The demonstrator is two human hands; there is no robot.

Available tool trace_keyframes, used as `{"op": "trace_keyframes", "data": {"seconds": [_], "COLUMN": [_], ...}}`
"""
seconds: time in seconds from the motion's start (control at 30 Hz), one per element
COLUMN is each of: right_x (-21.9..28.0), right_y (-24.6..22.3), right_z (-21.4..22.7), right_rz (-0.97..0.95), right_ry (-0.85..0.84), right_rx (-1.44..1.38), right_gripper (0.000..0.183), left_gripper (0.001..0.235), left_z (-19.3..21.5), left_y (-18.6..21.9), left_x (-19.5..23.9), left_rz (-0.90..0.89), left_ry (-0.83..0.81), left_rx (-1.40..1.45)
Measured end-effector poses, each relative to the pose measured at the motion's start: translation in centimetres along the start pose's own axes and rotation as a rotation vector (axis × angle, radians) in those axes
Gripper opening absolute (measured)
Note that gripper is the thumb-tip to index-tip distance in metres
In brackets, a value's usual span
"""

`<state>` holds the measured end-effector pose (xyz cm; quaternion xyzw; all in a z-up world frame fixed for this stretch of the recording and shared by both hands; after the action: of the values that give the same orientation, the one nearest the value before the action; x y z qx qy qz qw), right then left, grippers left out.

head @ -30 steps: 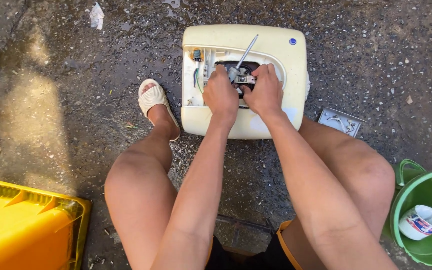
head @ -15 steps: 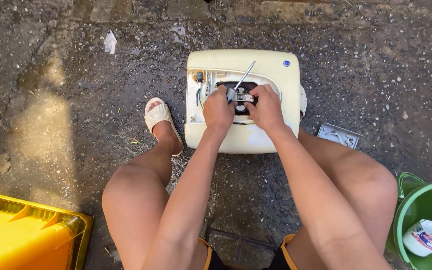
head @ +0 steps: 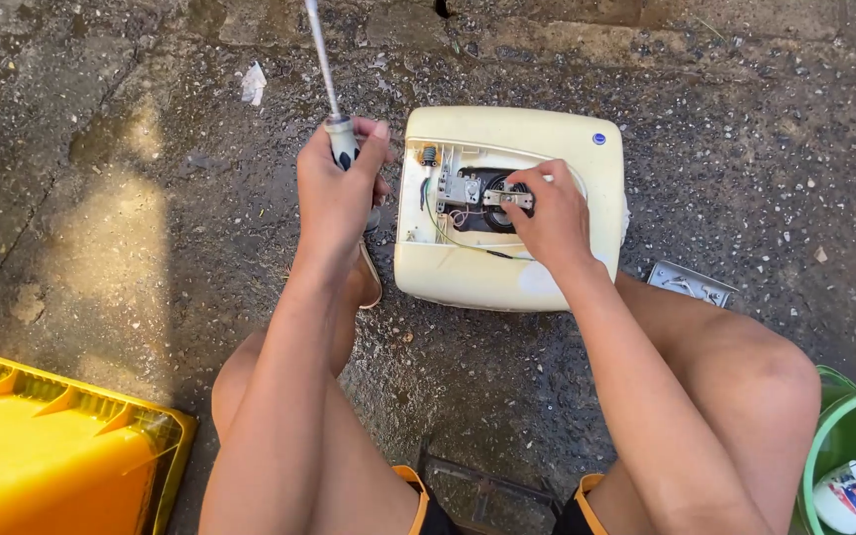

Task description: The person sits on a wet concrete surface and uses a screwdriver to tighten screws on the internal components of a disassembled white appliance. They manipulate wires and a metal plate within the device's casing throughout the process.

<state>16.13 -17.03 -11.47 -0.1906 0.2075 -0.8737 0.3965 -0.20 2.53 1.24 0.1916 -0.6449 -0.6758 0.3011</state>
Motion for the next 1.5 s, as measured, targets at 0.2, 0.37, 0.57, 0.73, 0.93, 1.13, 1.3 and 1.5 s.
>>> {"op": "trace_keyframes", "data": {"seconds": [0.2,0.37,0.57,0.73,0.93,1.13,1.3,1.5], "right_x": [-0.2,-0.3,-1.3,-0.5,-0.3,-1.7,-1.1,-1.5], "right_y": [-3.9,-3.1,-2.7,-3.1,-3.7,-3.0,-2.5,-3.6], "right_z": [-3.3,-4.6,-5.1,-6.6,-6.2,-6.1,-6.2,-1.0], "right_rz": [0.291,0.23,0.318,0.35,0.163,0.034,0.157,0.184], "right_ry": [-0.014,-0.069,-0.163,-0.058,-0.138,-0.259,-0.318,-0.173], "right_rx": [0.338,0.428,0.605,0.663,0.613,0.633,0.687,0.257], "right_gripper": [0.022,0.038,0.038,0.034,0.039,0.04,0.048,0.023], "left_gripper": [0.013,0.015,0.014,0.015,0.014,0.013,0.016,0.018], "left_z": [1.1,1.0,0.8,0.9,1.0,1.1,1.6,1.2], "left_y": [1.0,1.3,1.8,1.6,1.5,1.6,1.2,1.2], "left_x": [0.0,-0.5,0.1,0.9,0.5,0.6,1.1,0.7], "left_rz": [-0.068,-0.078,-0.11,-0.101,-0.126,-0.125,-0.068,-0.065], "left_ry": [0.084,0.066,0.042,0.049,0.037,0.051,0.083,0.077], "left_rx": [0.193,0.215,0.217,0.214,0.254,0.26,0.277,0.297]}}
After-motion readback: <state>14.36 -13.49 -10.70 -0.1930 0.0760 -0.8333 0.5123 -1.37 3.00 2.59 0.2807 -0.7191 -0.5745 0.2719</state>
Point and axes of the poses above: each hand's wrist, its own x-axis away from the middle knuckle, its own z-axis out of the back of the hand, y = z × x, the point moved 3 cm from there along -x, towards the middle knuckle, and after that the axes turned 11 degrees about -y, right-handed, at the moved point
